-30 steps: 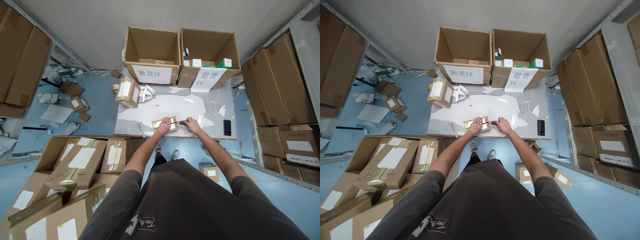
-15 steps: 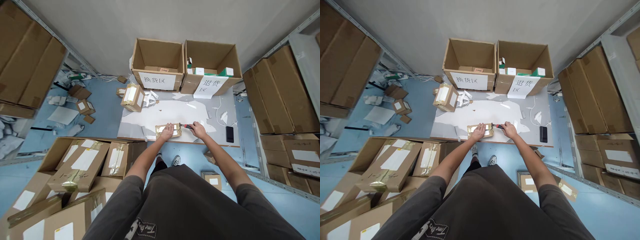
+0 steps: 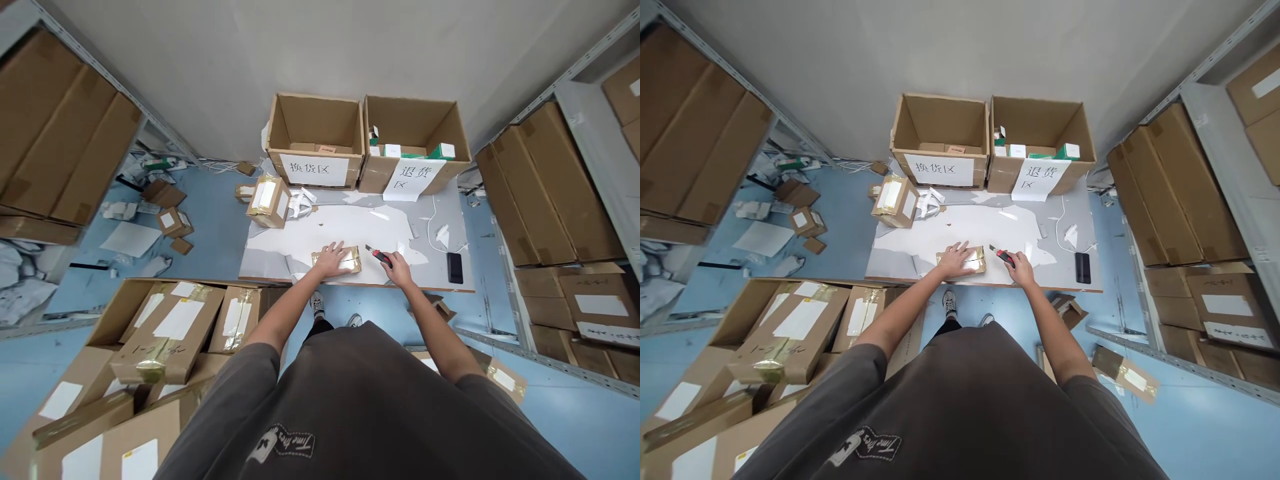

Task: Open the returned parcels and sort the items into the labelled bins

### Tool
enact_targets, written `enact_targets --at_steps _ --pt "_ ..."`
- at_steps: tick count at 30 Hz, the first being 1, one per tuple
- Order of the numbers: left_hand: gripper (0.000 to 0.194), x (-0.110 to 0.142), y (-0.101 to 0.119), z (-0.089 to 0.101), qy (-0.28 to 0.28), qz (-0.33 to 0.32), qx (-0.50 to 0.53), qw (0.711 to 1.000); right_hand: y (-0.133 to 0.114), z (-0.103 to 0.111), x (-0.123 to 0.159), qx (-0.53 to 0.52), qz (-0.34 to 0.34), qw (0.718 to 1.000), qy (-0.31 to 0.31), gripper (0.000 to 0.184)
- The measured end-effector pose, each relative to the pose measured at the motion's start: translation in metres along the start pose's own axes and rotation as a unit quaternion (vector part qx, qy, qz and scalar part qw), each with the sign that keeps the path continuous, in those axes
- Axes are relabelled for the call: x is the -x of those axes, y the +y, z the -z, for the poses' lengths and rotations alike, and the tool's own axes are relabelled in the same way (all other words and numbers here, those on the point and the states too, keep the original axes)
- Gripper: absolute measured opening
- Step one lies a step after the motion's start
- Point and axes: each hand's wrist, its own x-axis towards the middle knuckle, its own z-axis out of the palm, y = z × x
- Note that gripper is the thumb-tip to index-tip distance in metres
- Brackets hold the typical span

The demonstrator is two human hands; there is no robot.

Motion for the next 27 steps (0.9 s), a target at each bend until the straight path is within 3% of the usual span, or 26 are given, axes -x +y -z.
enact_targets --at_steps 3,5,9,12,15,17,18,20,23,25,27 --pt "0.113 0.004 -0.012 0.008 -0.07 -0.052 -0.015 0.996 -0.02 -0.005 -0.006 0.003 -0.011 1.0 0.026 0.049" --pt "0.115 0.002 -0.013 0.007 -0.087 -0.032 -0.024 0.995 -0.035 -0.009 -0.012 0.027 -0.029 0.998 0.041 0.052" --pt "0.112 -0.014 0.0 -0.001 -0.039 0.114 -0.013 0.993 -0.058 -0.015 -0.025 0.016 -0.051 0.995 0.081 0.056" --pt "0.103 -0.029 0.012 -0.006 0.011 0.244 0.003 0.97 -0.066 -0.02 -0.031 -0.038 -0.055 0.991 0.115 0.056" --pt "0.086 -0.036 0.009 -0.001 0.008 0.308 0.023 0.951 -0.068 -0.023 -0.034 -0.057 -0.073 0.989 0.115 0.056" --pt "0.076 -0.033 -0.003 0.006 0.003 0.279 0.01 0.96 -0.068 -0.023 -0.034 -0.049 -0.086 0.99 0.103 0.057" --pt "0.072 -0.029 -0.011 0.01 0.007 0.235 -0.009 0.972 -0.067 -0.024 -0.034 -0.05 -0.09 0.99 0.101 0.057" --pt "0.073 -0.02 -0.026 0.016 -0.01 0.085 -0.052 0.995 -0.067 -0.024 -0.034 -0.069 -0.094 0.987 0.109 0.057" --pt "0.083 -0.009 -0.039 0.019 -0.073 -0.104 -0.077 0.989 -0.067 -0.025 -0.035 -0.123 -0.099 0.979 0.13 0.058" --pt "0.087 -0.007 -0.039 0.018 -0.094 -0.131 -0.081 0.984 -0.067 -0.026 -0.036 -0.154 -0.106 0.973 0.136 0.059" --pt "0.088 -0.008 -0.034 0.016 -0.088 -0.112 -0.087 0.986 -0.067 -0.026 -0.038 -0.178 -0.117 0.967 0.138 0.06"
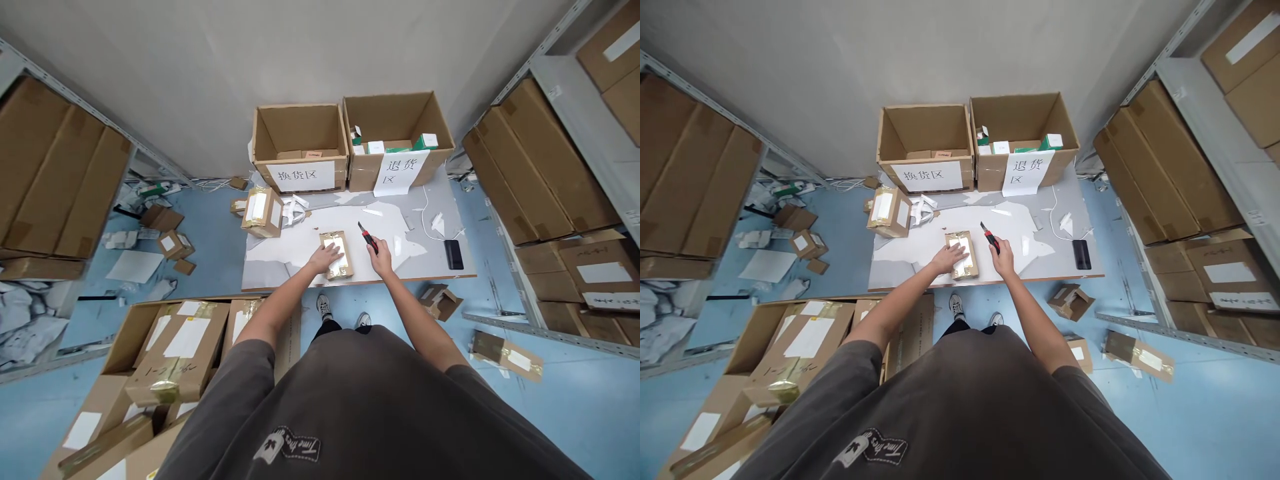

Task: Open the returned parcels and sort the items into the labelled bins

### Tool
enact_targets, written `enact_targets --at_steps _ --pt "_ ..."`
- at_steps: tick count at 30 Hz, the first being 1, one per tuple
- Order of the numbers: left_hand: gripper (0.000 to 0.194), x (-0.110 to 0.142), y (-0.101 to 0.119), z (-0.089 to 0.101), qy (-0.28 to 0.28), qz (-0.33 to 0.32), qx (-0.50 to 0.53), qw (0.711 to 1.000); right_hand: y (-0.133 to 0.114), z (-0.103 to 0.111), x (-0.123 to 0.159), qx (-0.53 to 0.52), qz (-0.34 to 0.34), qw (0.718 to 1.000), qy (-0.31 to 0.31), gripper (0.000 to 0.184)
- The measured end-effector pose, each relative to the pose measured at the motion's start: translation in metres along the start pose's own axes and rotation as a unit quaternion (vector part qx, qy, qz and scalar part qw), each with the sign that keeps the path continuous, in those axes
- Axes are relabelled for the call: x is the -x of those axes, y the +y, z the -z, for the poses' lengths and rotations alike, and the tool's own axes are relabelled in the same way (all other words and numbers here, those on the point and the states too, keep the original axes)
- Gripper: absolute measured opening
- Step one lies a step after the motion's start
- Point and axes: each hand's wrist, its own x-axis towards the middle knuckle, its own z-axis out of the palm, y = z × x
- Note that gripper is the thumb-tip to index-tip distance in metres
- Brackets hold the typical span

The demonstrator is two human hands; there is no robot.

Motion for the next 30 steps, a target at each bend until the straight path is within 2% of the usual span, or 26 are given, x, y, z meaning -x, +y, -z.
enact_targets --at_steps 4,8,10,12,16,21,26,30 --pt "0.092 -0.012 0.016 0.005 0.032 0.117 -0.005 0.993 0.004 -0.001 -0.005 -0.017 -0.018 1.0 -0.005 0.062" --pt "0.094 -0.026 0.031 0.013 0.044 0.282 0.022 0.958 0.013 -0.003 -0.014 -0.046 -0.03 0.998 -0.012 0.061" --pt "0.09 -0.03 0.034 0.015 0.053 0.326 0.032 0.943 0.017 -0.007 -0.019 -0.063 -0.039 0.997 -0.022 0.06" --pt "0.086 -0.032 0.034 0.015 0.069 0.311 0.038 0.947 0.02 -0.011 -0.025 -0.071 -0.048 0.996 -0.035 0.06" --pt "0.082 -0.03 0.027 0.012 0.085 0.222 0.06 0.97 0.025 -0.019 -0.035 -0.086 -0.059 0.993 -0.056 0.057" --pt "0.068 -0.032 0.016 0.007 0.09 0.173 0.079 0.978 0.032 -0.021 -0.038 -0.123 -0.099 0.978 -0.136 0.054" --pt "0.075 -0.039 0.009 0.003 0.09 0.174 0.096 0.976 0.036 -0.025 -0.027 -0.145 -0.152 0.954 -0.216 0.043" --pt "0.083 -0.042 0.007 0.001 0.089 0.17 0.09 0.977 0.037 -0.026 -0.022 -0.138 -0.164 0.947 -0.239 0.037"
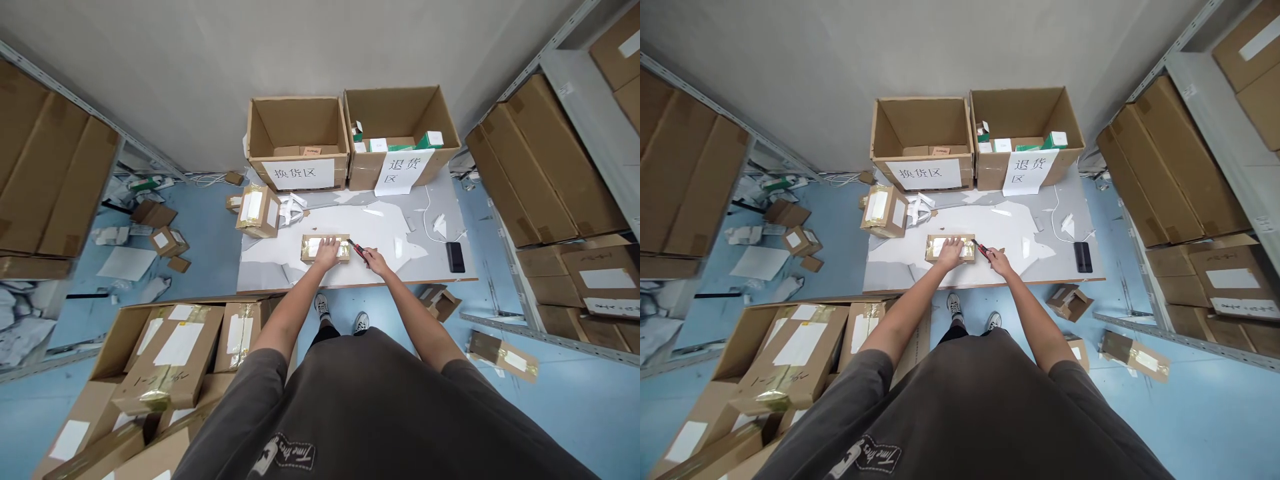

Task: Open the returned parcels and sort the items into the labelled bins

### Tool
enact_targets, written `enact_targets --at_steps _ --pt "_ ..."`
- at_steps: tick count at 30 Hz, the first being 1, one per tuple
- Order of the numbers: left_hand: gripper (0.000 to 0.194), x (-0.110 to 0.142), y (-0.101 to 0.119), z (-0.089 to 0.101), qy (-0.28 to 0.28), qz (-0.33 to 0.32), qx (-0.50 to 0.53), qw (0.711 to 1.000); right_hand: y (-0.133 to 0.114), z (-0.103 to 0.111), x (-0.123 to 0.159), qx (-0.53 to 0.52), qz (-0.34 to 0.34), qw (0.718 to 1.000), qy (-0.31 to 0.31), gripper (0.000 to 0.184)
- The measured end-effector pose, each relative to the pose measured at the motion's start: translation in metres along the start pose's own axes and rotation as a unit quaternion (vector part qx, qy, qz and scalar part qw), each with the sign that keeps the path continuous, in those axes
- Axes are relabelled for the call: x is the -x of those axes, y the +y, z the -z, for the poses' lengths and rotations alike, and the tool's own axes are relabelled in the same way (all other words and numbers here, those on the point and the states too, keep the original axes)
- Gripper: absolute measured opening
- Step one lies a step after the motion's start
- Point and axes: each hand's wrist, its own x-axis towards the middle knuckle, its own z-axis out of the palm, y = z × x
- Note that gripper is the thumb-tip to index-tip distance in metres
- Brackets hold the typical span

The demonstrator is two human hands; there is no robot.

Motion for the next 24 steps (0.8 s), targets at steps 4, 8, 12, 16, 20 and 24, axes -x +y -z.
enact_targets --at_steps 4,8,12,16,20,24 --pt "0.086 -0.001 -0.001 -0.001 -0.009 -0.003 -0.012 1.0 0.0 0.007 -0.002 0.014 -0.016 0.999 -0.029 0.038" --pt "0.083 -0.001 -0.001 0.0 -0.012 -0.006 -0.02 1.0 -0.003 0.015 -0.008 0.052 -0.007 0.997 -0.058 0.034" --pt "0.082 -0.001 -0.002 -0.001 -0.011 -0.006 -0.026 1.0 -0.008 0.019 -0.015 0.104 0.005 0.992 -0.072 0.037" --pt "0.084 -0.002 -0.002 -0.002 -0.014 -0.008 -0.028 0.999 -0.012 0.029 -0.018 0.228 0.041 0.971 -0.062 0.041" --pt "0.085 -0.001 -0.001 -0.001 -0.017 -0.013 -0.024 0.999 -0.015 0.036 -0.02 0.302 0.065 0.95 -0.04 0.041" --pt "0.084 0.001 -0.001 0.001 -0.017 -0.022 -0.023 0.999 -0.02 0.036 -0.022 0.244 0.046 0.965 -0.083 0.039"
